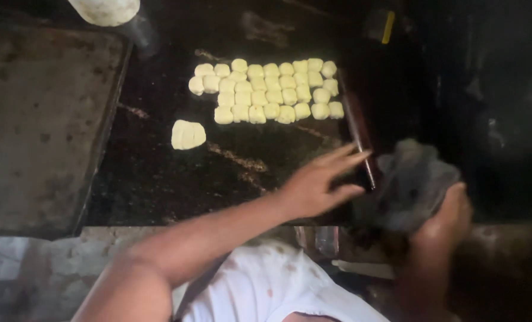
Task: Flatten small dough balls into discs using a rolling pin.
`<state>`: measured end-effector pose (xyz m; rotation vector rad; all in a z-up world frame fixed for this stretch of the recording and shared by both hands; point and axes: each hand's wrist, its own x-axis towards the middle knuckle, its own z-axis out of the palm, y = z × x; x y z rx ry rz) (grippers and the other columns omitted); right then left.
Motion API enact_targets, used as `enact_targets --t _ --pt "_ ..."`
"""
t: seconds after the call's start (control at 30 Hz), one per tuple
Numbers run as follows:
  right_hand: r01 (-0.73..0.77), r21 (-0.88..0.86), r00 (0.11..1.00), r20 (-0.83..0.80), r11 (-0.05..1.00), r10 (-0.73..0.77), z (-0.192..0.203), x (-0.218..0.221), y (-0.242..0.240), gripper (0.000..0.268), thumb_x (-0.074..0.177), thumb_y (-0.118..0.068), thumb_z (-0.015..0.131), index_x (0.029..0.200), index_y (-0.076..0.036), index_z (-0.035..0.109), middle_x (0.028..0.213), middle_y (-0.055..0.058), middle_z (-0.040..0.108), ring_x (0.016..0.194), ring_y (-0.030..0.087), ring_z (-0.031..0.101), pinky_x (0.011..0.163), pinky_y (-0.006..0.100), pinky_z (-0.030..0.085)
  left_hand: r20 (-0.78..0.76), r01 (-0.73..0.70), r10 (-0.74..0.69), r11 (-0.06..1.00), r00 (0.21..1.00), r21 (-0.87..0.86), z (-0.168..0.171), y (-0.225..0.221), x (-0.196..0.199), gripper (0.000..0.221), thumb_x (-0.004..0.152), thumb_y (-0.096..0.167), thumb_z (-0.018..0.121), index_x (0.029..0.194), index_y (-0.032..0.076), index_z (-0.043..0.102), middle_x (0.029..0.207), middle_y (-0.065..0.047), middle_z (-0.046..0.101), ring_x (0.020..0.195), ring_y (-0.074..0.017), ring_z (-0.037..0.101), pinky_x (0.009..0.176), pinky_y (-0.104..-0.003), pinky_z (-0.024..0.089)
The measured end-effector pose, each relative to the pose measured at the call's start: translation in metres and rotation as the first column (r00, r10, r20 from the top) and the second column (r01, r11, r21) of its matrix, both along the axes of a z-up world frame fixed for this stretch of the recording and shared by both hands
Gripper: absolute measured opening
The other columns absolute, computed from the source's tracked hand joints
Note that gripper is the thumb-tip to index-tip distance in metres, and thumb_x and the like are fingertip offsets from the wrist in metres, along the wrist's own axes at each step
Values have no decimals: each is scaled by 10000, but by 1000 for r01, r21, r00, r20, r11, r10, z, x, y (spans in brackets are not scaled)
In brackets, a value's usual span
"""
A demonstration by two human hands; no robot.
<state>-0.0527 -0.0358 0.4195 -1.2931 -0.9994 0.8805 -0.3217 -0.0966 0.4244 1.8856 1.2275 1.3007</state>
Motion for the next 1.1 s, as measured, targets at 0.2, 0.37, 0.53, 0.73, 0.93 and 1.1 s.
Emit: enact_targets --t 0.2,0.37,0.53,0.73,0.93,1.1 --pt "-161 233 833 -489 959 259 -35 -57 -15 696 1134 -525 297 1435 58 529 1280 178 635 1083 252 653 921 370 568 134 26 -23 999 991 -23 43 44 78 1043 883 705 540 1698 265 61 1804 -197 22 1612 -466 173 1189 -677 284" --pt "-141 624 582 -576 769 574 17 -91 -22 749 1088 -566 206 1619 -45 296 1582 308 397 1373 411 513 1108 513 534 412 133 -129 991 902 20 54 34 82 1057 953 744 497 1733 224 9 1816 -251 -57 1703 -456 -85 1292 -675 170" --pt "38 827 998 -58 562 17 62 -158 -41 586 1165 -522 341 1665 -305 124 1698 218 174 1514 437 414 1134 534 490 234 129 -141 990 962 65 47 5 95 1093 934 662 527 1683 174 -102 1729 -275 -132 1601 -468 -68 1216 -671 198" --pt "-404 729 344 -439 553 830 67 -110 -21 1023 981 -650 351 1680 55 104 1716 269 164 1548 381 334 1275 467 371 402 127 -45 976 914 -179 66 32 72 901 1004 525 461 1676 112 27 1699 -237 126 1548 -419 209 1186 -551 330" --pt "-809 224 549 616 543 564 6 -87 -16 774 1077 -582 459 1545 25 351 1671 207 350 1623 301 310 1358 396 256 802 -38 45 999 596 -28 32 82 9 564 1105 377 580 1442 -74 552 1238 -230 651 1099 -293 616 978 -462 552" --pt "-726 -60 -18 997 685 69 39 -113 -8 393 812 -348 717 1118 -101 733 1490 205 510 1421 419 381 1144 531 282 512 -122 226 966 829 -228 50 28 -12 624 1001 549 576 1278 -4 654 1099 -187 688 990 -245 677 835 -405 594"
